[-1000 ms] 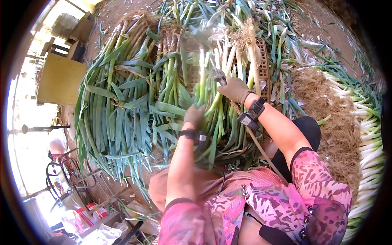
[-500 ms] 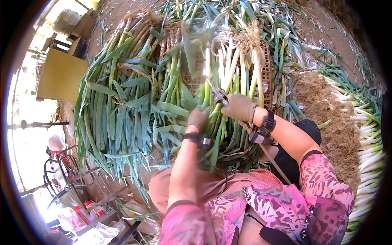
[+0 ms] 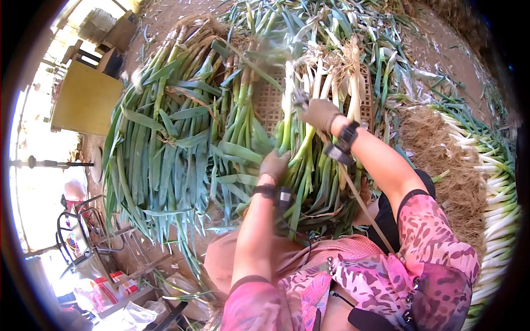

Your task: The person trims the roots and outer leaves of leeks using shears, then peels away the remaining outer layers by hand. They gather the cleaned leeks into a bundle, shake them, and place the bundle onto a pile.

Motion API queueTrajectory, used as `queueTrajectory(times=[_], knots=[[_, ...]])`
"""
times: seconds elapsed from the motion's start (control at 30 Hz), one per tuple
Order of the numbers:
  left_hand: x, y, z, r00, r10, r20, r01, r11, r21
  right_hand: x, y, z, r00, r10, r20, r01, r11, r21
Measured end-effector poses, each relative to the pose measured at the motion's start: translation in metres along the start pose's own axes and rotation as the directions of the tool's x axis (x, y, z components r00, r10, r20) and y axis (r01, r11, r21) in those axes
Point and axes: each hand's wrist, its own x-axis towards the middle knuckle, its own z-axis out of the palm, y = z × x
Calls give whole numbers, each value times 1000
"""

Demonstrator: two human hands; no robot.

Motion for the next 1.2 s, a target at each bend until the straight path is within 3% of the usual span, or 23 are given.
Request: queueTrajectory(times=[0.1, 0.17, 0.27, 0.3, 0.33, 0.4, 0.47, 0.53, 0.57, 0.6, 0.63, 0.67, 0.7, 0.73, 0.77, 0.8, 0.87, 0.97, 1.0, 1.07, 1.1, 1.13, 1.2], knots=[[15, -19, 2, 999, 18, 28, -13, 986, -166, -35, 2, 22, 990, -17, 137, 23, 999, -46], [30, -39, 2, 996, 69, 55, -53, 965, -256, -39, 28, 54, 999, 5, 38, -3, 998, -62], [59, -75, 27, 972, 222, 69, -197, 944, -264, -49, 19, 23, 978, 195, 75, -200, 978, 66], [19, -19, 6, 985, 50, 163, -19, 982, -189, -44, 27, 32, 974, 188, -129, -181, 981, 64], [30, -26, 21, 968, 84, 236, 4, 937, -349, -42, 23, 31, 983, 161, -89, -156, 986, 58], [15, -15, 26, 967, 123, 221, -91, 985, -149, -42, 18, 36, 994, 109, 9, -109, 993, 55], [7, 7, 11, 954, 75, 290, -104, 991, 85, -45, 11, 52, 999, 46, -11, -45, 997, 61], [9, 28, -11, 943, 4, 332, -138, 915, 380, -41, 15, 62, 996, 84, 5, -84, 994, 62], [7, 38, -25, 980, -30, 198, -62, 895, 441, -41, 15, 64, 997, 80, 9, -80, 994, 74], [2, 56, -44, 985, 114, 131, -168, 814, 555, -43, 14, 63, 997, 77, 12, -78, 993, 88], [21, 52, -52, 986, 30, -164, 50, 885, 464, -45, 14, 63, 997, 79, 14, -80, 992, 99], [34, 45, -59, 882, 244, -402, 41, 812, 582, -49, 16, 63, 996, 93, 11, -94, 991, 97], [41, 54, -75, 829, 235, -508, 140, 792, 594, -53, 17, 65, 994, 105, 9, -106, 990, 94], [63, 39, -89, 789, 306, -533, 125, 769, 626, -57, 17, 68, 993, 116, 8, -116, 989, 92], [76, 31, -98, 799, 262, -541, 141, 793, 592, -58, 20, 73, 994, 111, -5, -110, 991, 78], [82, 34, -109, 894, -17, -448, 227, 879, 419, -58, 20, 77, 993, 114, -14, -112, 991, 68], [84, 37, -108, 893, -61, -445, 293, 830, 474, -57, 23, 84, 992, 120, -33, -118, 991, 55], [90, 39, -105, 969, -141, -205, 202, 926, 318, -54, 23, 86, 993, 116, -2, -115, 988, 98], [90, 21, -92, 985, 7, -171, 16, 991, 133, -53, 22, 83, 993, 116, 20, -118, 985, 122], [73, 33, -74, 995, -35, -95, 57, 969, 239, -53, 23, 80, 995, 104, 3, -103, 980, 168], [64, 35, -62, 926, 154, -345, -15, 927, 374, -55, 25, 78, 996, 90, 0, -88, 976, 202], [52, 49, -61, 906, 139, -400, 45, 907, 418, -57, 27, 77, 997, 73, -2, -70, 970, 232], [44, 60, -55, 795, 407, -450, -55, 787, 615, -61, 36, 83, 998, 50, -24, -41, 958, 285]])
